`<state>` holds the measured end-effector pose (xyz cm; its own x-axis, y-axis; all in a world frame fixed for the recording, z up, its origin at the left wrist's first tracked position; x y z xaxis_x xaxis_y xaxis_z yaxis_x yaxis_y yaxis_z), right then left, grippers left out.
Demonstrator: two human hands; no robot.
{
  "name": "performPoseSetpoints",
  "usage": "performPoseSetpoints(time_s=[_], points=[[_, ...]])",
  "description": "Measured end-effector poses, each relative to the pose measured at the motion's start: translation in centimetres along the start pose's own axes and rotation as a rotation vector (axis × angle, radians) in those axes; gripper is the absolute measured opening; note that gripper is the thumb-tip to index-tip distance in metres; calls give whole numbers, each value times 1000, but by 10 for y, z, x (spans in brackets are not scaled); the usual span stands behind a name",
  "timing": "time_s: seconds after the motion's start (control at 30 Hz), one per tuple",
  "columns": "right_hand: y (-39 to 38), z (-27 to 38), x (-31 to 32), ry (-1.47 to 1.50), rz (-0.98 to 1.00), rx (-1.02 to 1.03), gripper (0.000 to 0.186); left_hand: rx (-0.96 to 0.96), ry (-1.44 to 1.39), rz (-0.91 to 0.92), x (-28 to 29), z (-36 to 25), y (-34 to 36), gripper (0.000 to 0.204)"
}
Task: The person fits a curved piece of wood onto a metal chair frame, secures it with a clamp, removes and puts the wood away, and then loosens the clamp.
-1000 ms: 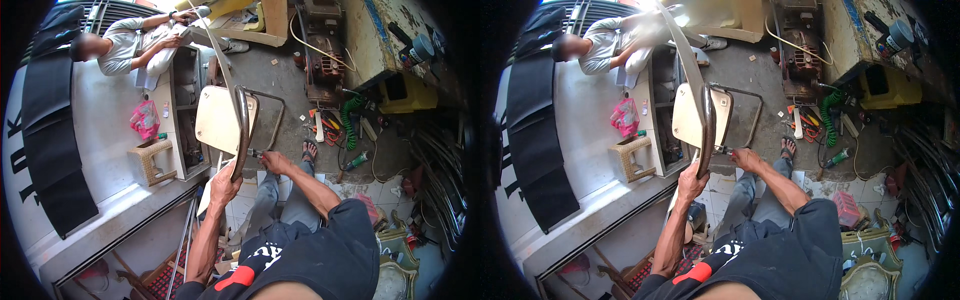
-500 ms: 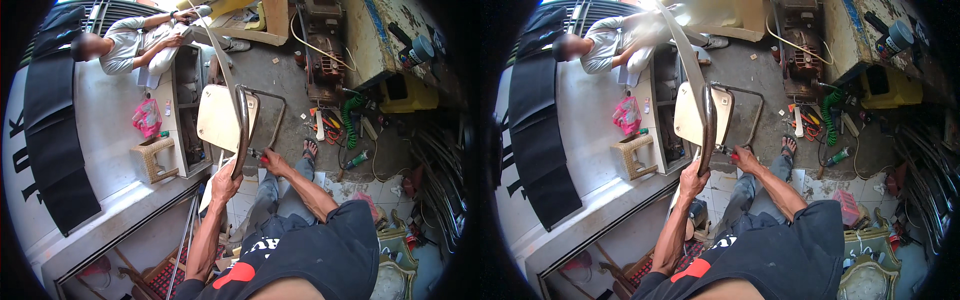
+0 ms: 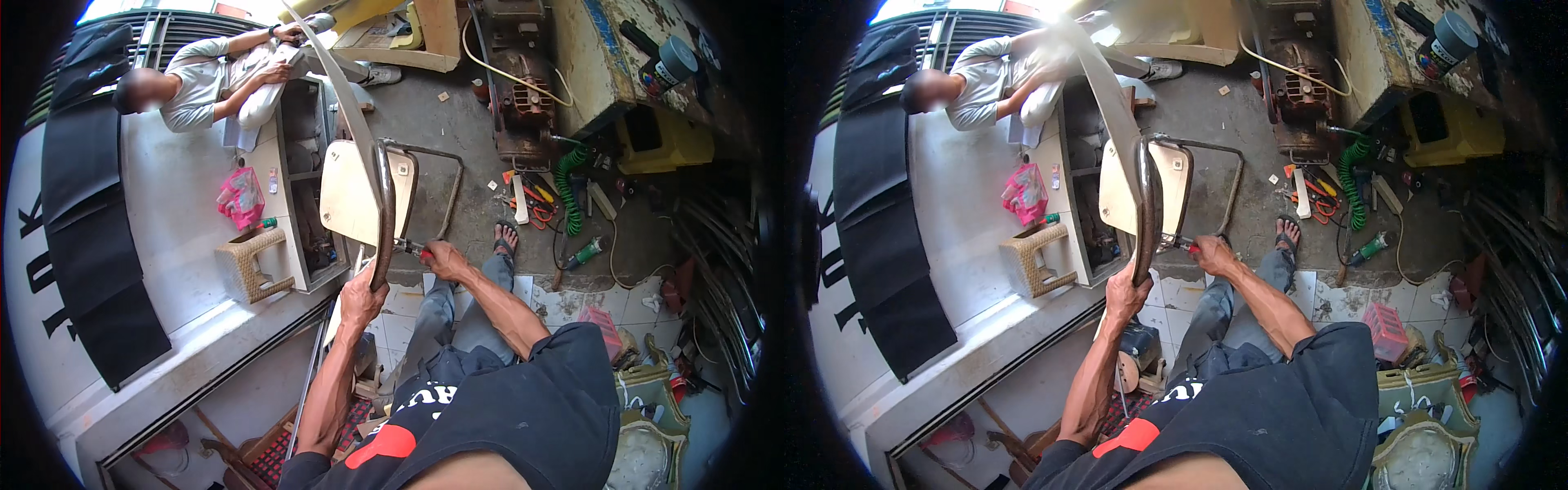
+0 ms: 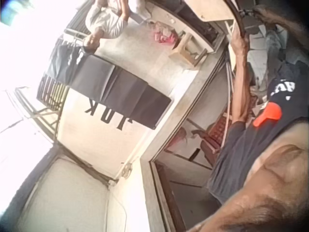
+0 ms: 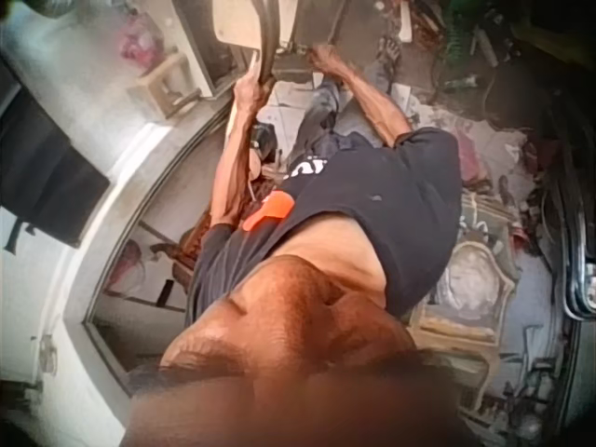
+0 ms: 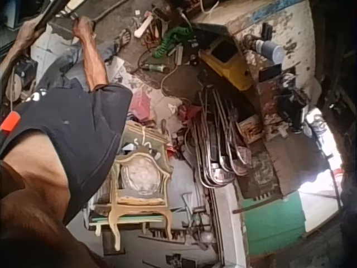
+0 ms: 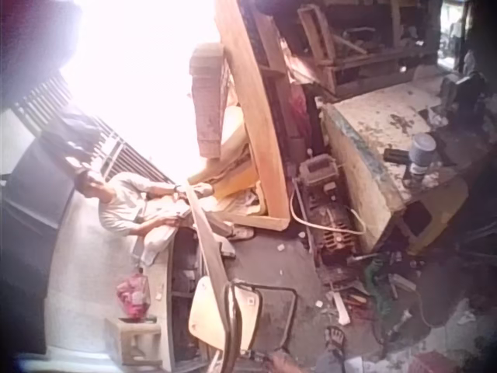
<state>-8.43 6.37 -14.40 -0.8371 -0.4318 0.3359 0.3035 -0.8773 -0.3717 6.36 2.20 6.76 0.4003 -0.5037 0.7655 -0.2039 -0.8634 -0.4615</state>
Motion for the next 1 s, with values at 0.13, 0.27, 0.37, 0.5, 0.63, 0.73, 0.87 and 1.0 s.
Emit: performPoseSetpoints(time_s=[0.13,0.27,0.37,0.5,0.63,0.73,0.87,1.0], points=[[1,-2,-13,-174,-188,70,35,-5,3,-1,0,-3,0,50],[4,0,-7,39,44,-9,34,-27,9,-22,0,2,-1,47],[-2,7,-3,-93,76,-38,35,-28,12,-18,0,0,-2,45],[-3,-6,-10,6,-25,78,32,-61,-18,-16,-2,-2,1,44],[0,4,2,-23,272,-109,33,-32,2,-1,-1,3,1,44],[-6,5,-5,-227,-152,30,30,-53,-2,-13,-2,0,-1,45],[2,1,-6,-179,-1,17,27,-42,7,-4,-2,1,-2,47],[1,6,-1,-255,-53,30,27,-61,-2,-5,-1,4,0,46]])
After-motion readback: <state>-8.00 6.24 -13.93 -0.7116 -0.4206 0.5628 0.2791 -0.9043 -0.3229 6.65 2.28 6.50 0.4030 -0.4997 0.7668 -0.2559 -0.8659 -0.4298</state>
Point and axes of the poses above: each hand's wrist, its own y-axis towards the middle knuckle, its own x-axis out of the back of the hand, z = x × y, the point moved 3 cm from there along y, towards the middle knuckle, and after that the axes turned 13 degrees about -y, right-handed, at the moved point
